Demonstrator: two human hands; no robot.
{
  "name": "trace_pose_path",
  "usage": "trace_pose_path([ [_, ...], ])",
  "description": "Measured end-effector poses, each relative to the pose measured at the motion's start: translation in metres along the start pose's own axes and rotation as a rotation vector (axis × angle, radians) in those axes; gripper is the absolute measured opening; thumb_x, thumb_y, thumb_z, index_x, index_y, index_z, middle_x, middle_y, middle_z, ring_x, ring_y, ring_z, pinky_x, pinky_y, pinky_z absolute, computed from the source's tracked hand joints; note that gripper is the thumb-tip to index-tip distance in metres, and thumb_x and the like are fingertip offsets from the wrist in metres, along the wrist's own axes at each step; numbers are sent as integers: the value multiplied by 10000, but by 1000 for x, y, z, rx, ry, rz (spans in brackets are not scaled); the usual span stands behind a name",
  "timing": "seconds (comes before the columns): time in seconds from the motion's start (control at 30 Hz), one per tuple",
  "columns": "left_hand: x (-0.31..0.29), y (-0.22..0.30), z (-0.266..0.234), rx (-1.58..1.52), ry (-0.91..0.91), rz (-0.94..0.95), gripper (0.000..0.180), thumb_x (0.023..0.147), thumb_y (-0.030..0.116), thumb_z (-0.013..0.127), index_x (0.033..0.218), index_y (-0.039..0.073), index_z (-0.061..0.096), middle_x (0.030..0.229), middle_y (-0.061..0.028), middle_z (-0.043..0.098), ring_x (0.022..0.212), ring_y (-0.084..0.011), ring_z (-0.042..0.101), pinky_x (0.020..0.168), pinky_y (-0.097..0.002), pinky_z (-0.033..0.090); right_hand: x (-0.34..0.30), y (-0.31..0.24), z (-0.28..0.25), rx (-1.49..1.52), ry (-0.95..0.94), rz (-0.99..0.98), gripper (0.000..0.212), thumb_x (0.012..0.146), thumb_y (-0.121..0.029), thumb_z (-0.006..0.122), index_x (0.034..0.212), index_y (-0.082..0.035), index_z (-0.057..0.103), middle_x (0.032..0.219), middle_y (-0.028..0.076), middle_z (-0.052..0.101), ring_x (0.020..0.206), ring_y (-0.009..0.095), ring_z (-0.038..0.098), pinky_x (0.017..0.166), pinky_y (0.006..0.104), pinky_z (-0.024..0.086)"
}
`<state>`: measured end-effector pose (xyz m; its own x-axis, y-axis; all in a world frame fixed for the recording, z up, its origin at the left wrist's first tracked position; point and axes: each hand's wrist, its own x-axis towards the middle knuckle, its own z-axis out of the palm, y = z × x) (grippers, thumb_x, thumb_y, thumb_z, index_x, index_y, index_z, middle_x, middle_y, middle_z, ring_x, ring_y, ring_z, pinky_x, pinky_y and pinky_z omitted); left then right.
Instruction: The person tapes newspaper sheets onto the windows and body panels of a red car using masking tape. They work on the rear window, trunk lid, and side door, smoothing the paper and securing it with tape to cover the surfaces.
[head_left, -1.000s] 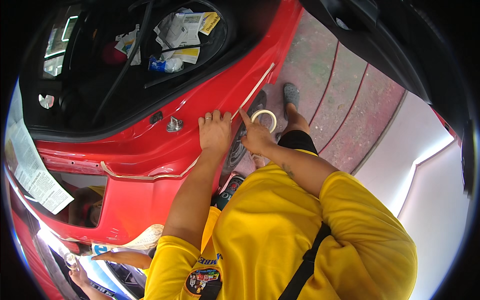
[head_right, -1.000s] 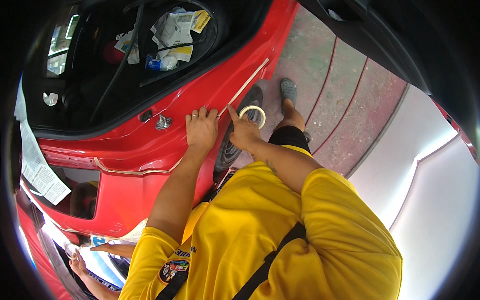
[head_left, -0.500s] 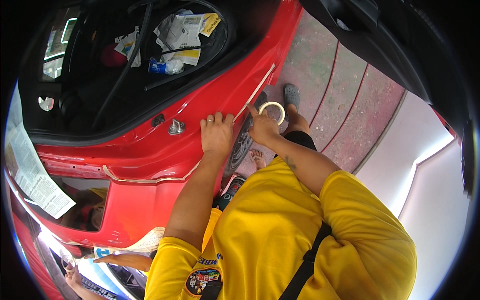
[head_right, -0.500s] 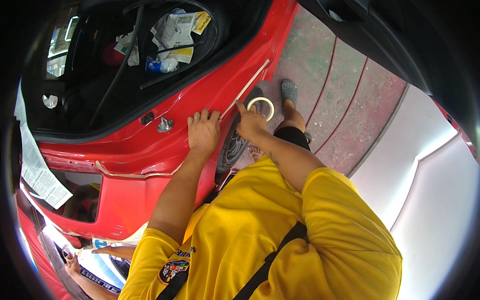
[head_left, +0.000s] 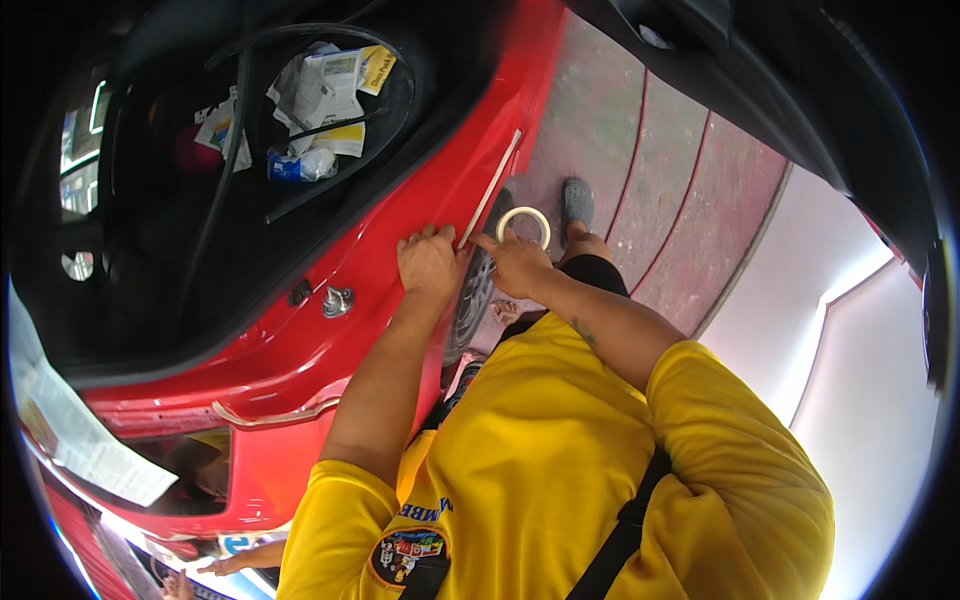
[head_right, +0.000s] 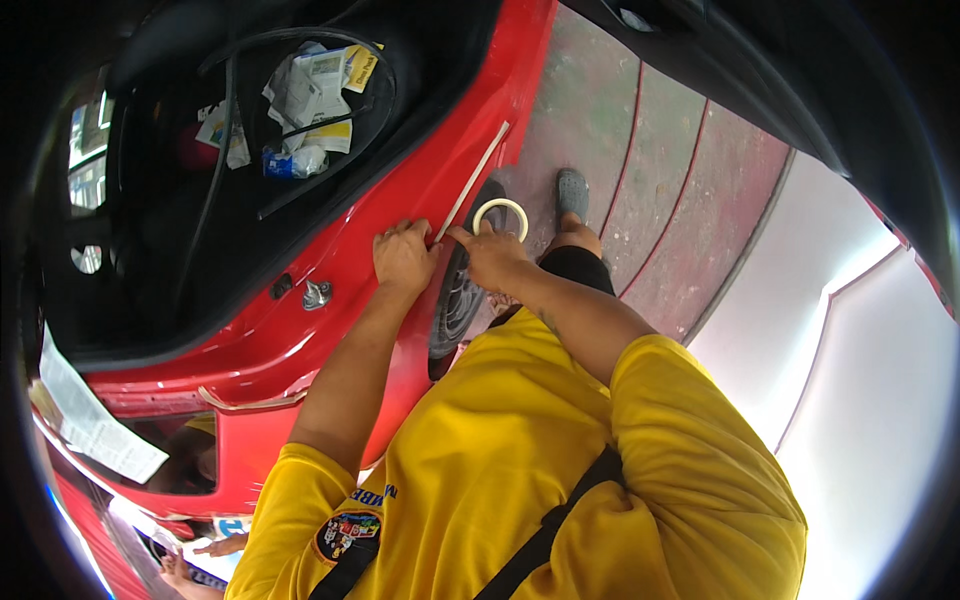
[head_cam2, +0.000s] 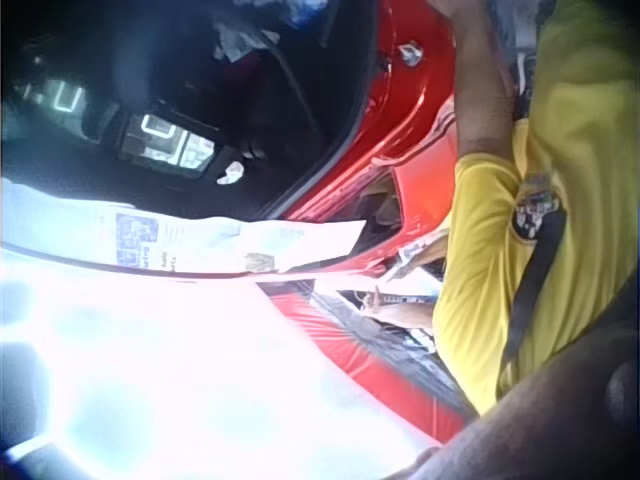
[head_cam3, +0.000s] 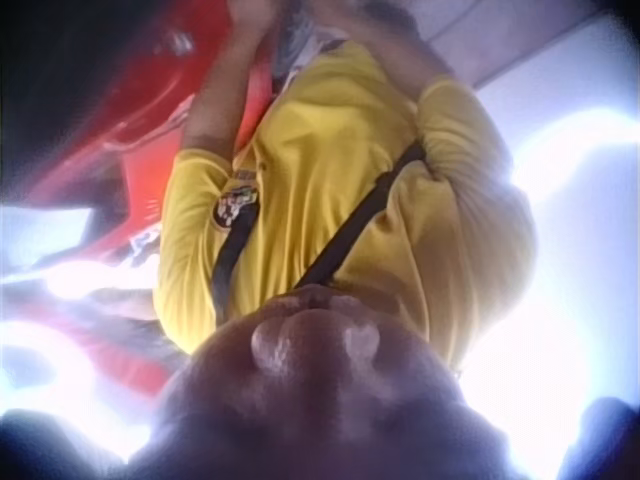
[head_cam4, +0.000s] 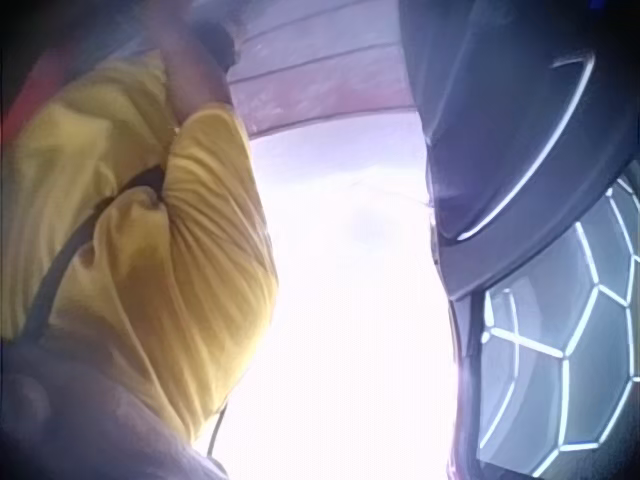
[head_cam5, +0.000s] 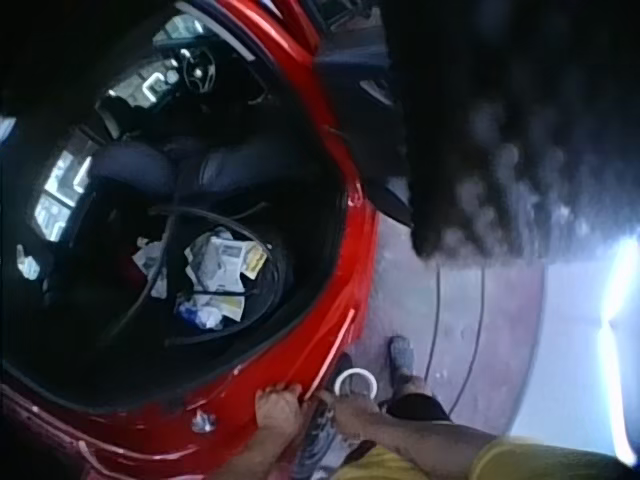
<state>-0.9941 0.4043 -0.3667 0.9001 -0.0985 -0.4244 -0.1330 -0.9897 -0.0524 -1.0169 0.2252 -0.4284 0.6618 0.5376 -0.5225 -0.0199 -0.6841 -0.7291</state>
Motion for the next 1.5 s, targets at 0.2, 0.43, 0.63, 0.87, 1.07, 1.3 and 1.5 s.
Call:
trace_pose_path([
  [0.2, 6, 1, -3, 28, -78, 46, 243, 906, 287, 810, 1049, 109, 729, 1078, -134, 764, 1018, -368, 757, 935, -536, 531, 0, 6, -9, -36, -90, 13, 835, 938, -144, 694, 1694, -301, 376, 1424, 278, 606, 1275, 458, 680, 1082, 535, 548],
  [0.43, 5, -5, 3, 43, -21, 186, 220, 879, 242, 808, 1039, 122, 716, 1023, -120, 745, 975, -366, 757, 900, -539, 552, 4, 6, 5, -306, 71, -69, 734, 972, -150, 680, 1654, -316, 466, 1315, 212, 632, 1191, 386, 699, 1007, 486, 533],
  [0.63, 10, -10, 9, 39, 13, 211, 215, 848, 229, 819, 1000, 123, 709, 978, -109, 730, 920, -367, 751, 855, -540, 552, 12, 2, 19, -418, 189, 43, 762, 993, -195, 683, 1701, -283, 415, 1293, 166, 645, 1219, 349, 670, 1014, 489, 519],
  [0.87, 9, -7, 9, 68, 8, 234, 220, 853, 217, 808, 1045, 132, 743, 1035, -114, 718, 994, -362, 730, 894, -531, 545, 14, -6, 14, -286, 106, 162, 865, 959, -231, 748, 1731, -235, 356, 1330, 175, 641, 1228, 351, 665, 1042, 492, 518],
  [1.07, 17, -1, 8, 110, -133, 337, 443, 926, 286, 751, 1356, 182, 755, 1367, -148, 620, 1315, -372, 563, 1065, -539, 463, 35, 5, 25, -180, 122, 248, 947, 962, -236, 750, 1768, -214, 252, 1400, 205, 623, 1282, 371, 655, 1051, 476, 524],
  [1.3, 30, 10, 24, 258, -246, 343, 681, 1081, 504, 575, 1629, 101, 529, 1689, -210, 445, 1592, -405, 348, 1251, -543, 310, 46, 21, 32, 356, 68, 300, 994, 962, -204, 751, 1768, -314, 180, 1477, 293, 573, 1408, 484, 578, 1164, 534, 497],
  [1.5, 47, 20, 24, 471, -265, 422, 709, 1090, 543, 547, 1624, 77, 526, 1689, -206, 451, 1619, -407, 311, 1279, -572, 275, 49, 28, 17, 160, 156, 300, 897, 933, -247, 804, 1695, -320, 337, 1418, 266, 586, 1343, 461, 621, 1102, 524, 541],
])
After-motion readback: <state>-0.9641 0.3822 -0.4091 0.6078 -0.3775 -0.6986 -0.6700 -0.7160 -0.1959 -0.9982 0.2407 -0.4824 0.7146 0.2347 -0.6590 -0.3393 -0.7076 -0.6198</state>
